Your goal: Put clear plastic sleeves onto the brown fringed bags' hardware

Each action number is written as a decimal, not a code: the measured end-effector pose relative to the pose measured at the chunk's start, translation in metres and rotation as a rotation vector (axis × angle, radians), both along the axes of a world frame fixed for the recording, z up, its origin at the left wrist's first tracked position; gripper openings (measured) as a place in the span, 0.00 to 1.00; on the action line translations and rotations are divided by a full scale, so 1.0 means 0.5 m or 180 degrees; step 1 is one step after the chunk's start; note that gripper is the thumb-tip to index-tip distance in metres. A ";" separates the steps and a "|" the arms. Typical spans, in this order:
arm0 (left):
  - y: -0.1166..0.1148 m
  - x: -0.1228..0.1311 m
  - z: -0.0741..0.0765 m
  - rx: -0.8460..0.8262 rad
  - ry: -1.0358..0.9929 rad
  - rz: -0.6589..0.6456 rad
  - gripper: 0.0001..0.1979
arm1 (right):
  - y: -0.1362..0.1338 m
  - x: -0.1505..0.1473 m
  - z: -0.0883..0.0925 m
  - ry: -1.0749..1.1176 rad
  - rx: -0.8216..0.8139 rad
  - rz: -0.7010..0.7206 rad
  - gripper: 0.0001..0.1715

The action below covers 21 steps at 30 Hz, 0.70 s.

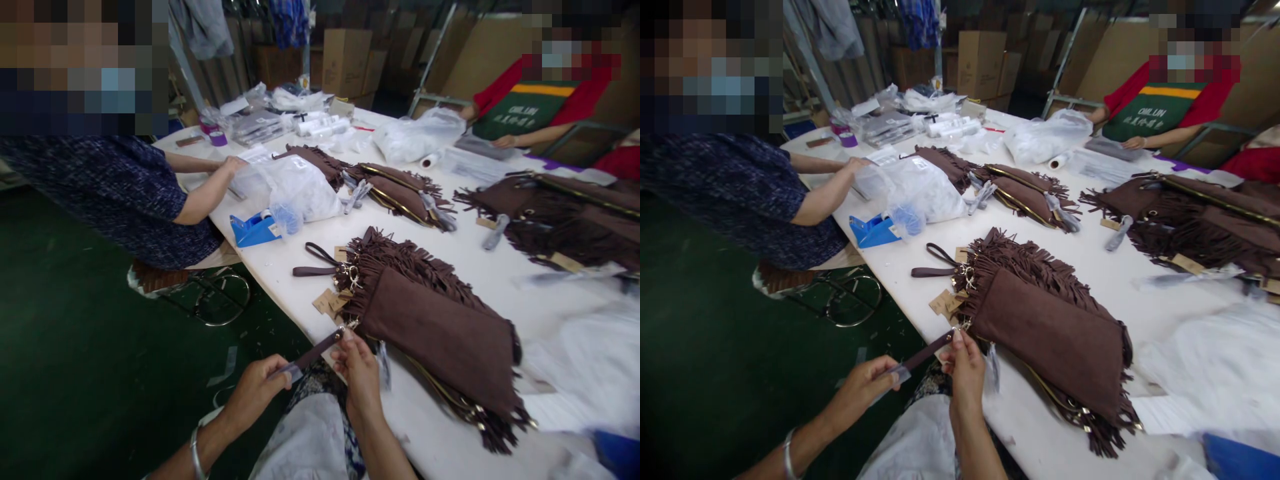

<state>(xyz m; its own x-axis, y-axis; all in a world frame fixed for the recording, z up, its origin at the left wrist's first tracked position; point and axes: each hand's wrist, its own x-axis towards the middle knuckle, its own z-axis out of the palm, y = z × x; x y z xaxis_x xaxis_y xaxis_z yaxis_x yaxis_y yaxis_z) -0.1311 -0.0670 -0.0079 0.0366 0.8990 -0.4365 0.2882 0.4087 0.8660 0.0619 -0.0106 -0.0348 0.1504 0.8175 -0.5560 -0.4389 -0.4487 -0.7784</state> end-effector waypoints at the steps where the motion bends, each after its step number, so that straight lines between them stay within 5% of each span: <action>1: 0.003 0.001 0.005 -0.0003 0.0043 -0.0026 0.10 | 0.007 0.000 0.000 0.0062 -0.0020 -0.0068 0.30; 7: 0.027 0.041 -0.015 0.0065 -0.0343 0.0027 0.13 | 0.017 0.001 -0.007 0.0200 -0.0081 0.0006 0.20; 15: 0.096 0.120 -0.040 -0.0002 -0.1016 0.0167 0.21 | 0.005 0.024 -0.005 -0.0730 0.0214 0.0571 0.15; 21: 0.108 0.152 -0.035 0.0719 -0.0208 0.0091 0.17 | -0.004 0.038 -0.004 -0.1579 0.0441 0.0796 0.17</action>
<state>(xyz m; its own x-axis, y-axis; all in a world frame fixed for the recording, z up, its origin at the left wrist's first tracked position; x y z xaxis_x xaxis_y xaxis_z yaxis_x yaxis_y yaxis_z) -0.0552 -0.0128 -0.0256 0.0312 0.9746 -0.2218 0.2197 0.2098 0.9527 0.0809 -0.0125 -0.0365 0.1587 0.9219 -0.3534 0.1005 -0.3711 -0.9231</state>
